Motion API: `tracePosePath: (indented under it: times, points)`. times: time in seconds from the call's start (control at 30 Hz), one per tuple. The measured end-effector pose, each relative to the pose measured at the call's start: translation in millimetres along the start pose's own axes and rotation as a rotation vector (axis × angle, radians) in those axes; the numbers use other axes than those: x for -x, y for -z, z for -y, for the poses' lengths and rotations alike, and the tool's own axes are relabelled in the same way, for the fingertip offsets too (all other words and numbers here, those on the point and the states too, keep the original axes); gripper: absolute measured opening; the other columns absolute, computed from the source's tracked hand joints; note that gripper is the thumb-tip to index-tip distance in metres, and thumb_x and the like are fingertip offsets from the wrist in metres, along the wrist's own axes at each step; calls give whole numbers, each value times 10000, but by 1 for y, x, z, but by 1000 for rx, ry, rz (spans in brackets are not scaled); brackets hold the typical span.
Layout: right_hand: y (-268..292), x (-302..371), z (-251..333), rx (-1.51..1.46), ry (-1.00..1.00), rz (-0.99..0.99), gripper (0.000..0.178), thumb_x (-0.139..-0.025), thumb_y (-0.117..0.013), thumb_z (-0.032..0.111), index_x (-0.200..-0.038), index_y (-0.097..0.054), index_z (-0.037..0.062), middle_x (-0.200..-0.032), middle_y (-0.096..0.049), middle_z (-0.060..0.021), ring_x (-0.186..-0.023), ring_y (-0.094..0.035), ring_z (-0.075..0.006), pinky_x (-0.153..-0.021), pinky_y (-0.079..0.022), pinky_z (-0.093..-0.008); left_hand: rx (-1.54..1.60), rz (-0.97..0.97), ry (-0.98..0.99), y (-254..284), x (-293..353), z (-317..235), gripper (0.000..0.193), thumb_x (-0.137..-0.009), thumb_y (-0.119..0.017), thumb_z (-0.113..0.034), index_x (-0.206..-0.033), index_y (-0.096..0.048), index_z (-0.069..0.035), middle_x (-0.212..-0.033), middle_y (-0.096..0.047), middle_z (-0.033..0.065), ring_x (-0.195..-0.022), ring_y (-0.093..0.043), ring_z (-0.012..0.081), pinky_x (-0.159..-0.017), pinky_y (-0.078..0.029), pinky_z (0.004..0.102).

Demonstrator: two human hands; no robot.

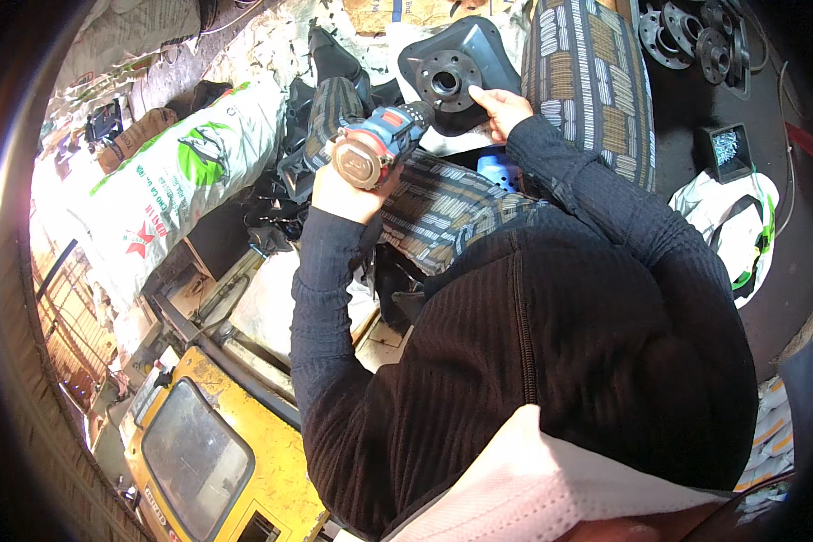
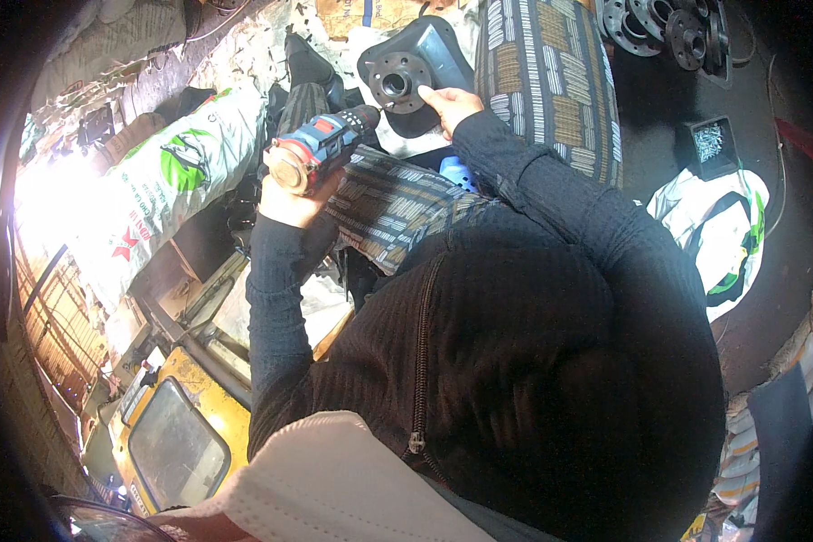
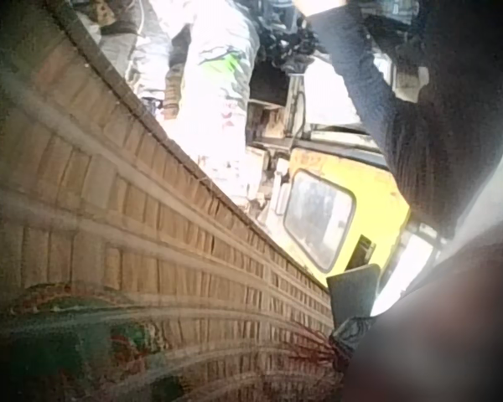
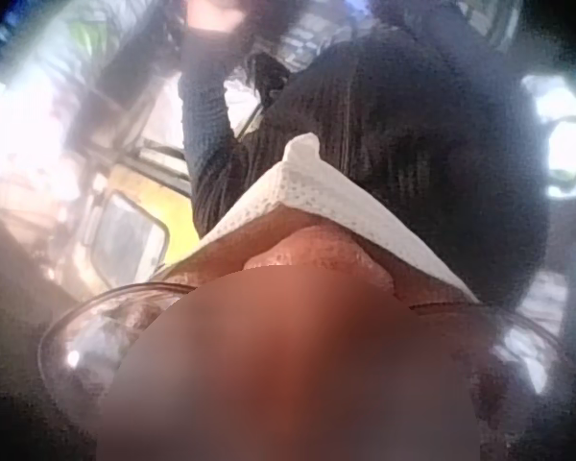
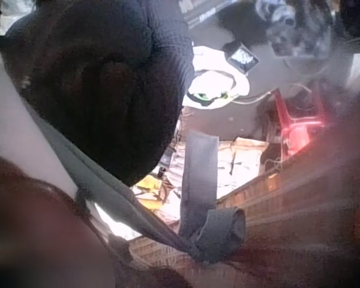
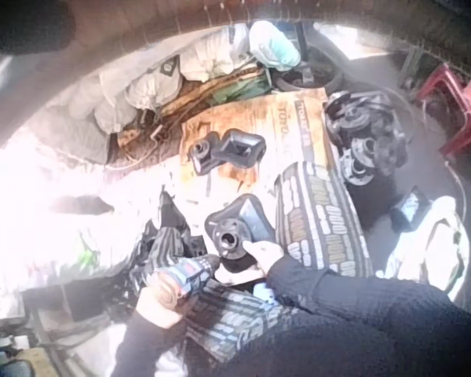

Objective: The person uses a cordless drill to fasten screws into a black plastic part. They repeatedly pick up screws, align them with holes in the part, and drive them in with the drill. The person occasionally sets the part down and picks it up again to continue fastening.

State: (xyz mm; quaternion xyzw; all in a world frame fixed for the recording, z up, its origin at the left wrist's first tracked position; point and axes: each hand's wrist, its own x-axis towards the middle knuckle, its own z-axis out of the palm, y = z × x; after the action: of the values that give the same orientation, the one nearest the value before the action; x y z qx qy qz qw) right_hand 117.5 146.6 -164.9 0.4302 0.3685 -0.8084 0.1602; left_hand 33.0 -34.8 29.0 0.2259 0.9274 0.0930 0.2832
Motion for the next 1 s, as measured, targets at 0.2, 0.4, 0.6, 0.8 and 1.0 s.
tracePosePath:
  times: [0.2,0.4,0.6,0.8,1.0]
  points:
    - [-3,-1,0,63,38,18,365,-843,-643,376,-926,-638,21,-570,-509,16,-380,-369,-65,-364,-287,-238,76,155,-46,0,-22,27,483,-753,-704,-81,-1188,-499,-31,-1100,-599,97,-1012,-576,182,-910,-454,300]
    - [-2,-6,-6,2,40,40,334,-858,-632,351,-918,-637,22,-560,-499,30,-393,-363,-57,-373,-271,-240,65,333,106,6,-32,28,504,-755,-696,-93,-1196,-460,-21,-1103,-580,90,-999,-562,189,-931,-443,316]
    - [-2,-8,-11,-38,33,45,276,-871,-627,318,-913,-630,46,-517,-427,64,-376,-304,-38,-360,-216,-224,-263,251,-113,38,-42,-8,466,-721,-722,-264,-1098,-558,-47,-1003,-626,124,-928,-609,237,-845,-484,333]
    - [-2,-12,-16,21,123,47,261,-884,-611,307,-916,-628,49,-555,-477,57,-402,-315,-25,-370,-217,-211,-53,405,-41,60,-79,-11,470,-760,-697,-290,-1157,-548,-85,-1127,-579,116,-1019,-562,264,-905,-456,330]
    - [-2,-12,-13,-13,108,44,291,-886,-606,318,-932,-631,32,-592,-516,46,-419,-328,-23,-380,-229,-210,-314,438,-38,47,-66,-11,425,-709,-725,-277,-1068,-593,-90,-1085,-602,117,-987,-587,241,-866,-472,330]
